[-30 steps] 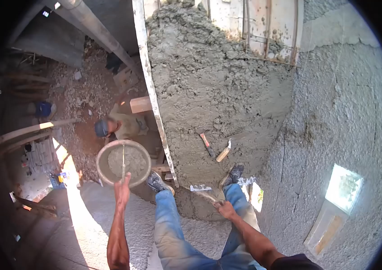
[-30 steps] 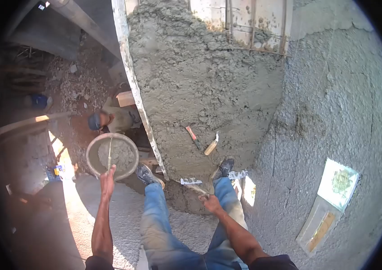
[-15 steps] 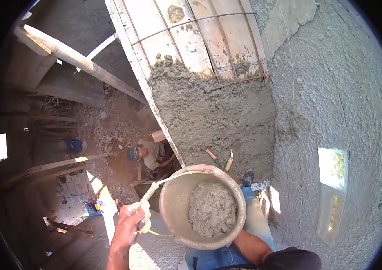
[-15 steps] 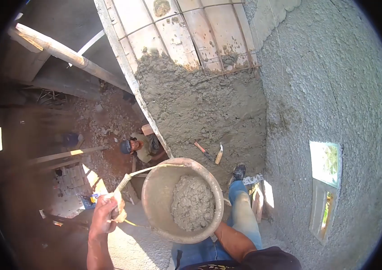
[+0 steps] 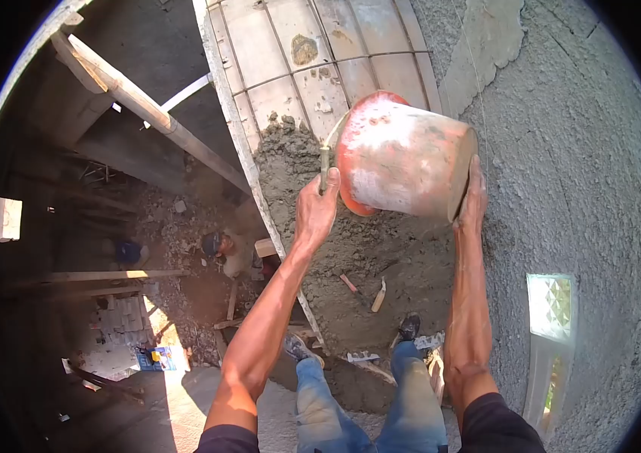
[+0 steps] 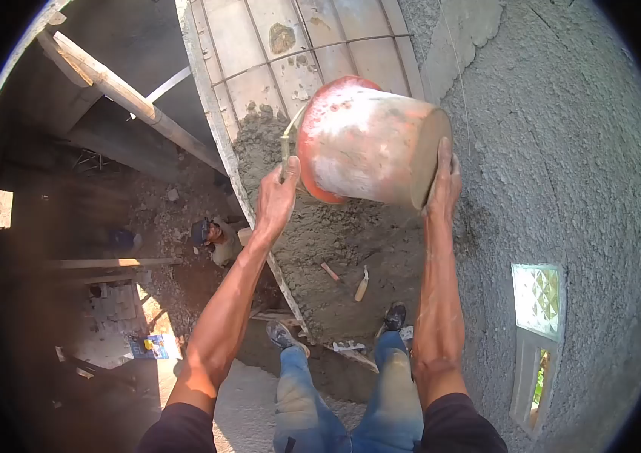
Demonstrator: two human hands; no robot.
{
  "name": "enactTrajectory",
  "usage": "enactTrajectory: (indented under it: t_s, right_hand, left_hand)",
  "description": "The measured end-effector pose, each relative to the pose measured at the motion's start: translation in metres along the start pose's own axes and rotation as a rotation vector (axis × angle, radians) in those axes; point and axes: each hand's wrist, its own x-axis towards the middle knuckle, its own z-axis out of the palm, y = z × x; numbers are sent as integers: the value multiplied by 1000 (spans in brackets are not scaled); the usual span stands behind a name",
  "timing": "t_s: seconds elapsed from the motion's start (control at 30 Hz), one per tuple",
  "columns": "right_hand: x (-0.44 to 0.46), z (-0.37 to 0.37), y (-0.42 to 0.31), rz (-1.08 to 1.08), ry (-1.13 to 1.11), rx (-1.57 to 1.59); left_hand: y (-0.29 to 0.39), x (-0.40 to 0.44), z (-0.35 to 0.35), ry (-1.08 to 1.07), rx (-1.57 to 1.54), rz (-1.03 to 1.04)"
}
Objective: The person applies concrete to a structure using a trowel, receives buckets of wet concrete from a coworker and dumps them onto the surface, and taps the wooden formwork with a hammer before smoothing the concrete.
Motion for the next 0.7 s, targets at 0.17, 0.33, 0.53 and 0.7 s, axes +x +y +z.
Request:
enactTrajectory:
  t_s: [0.17, 0.33, 0.53, 0.7]
  right_hand:
    - [113, 105, 23, -220, -21, -683]
    - [135, 117, 42, -142, -109, -773]
    - [141, 94, -27, -405, -196, -538]
    - [131, 84, -72, -590, -206, -546]
  left_hand:
    - [-98, 133, 31, 86, -245, -133]
    - [-138, 148, 75, 104, -365, -402]
    - [-78, 109, 102, 51, -458, -272]
    - [-33, 111, 126, 105, -639, -144]
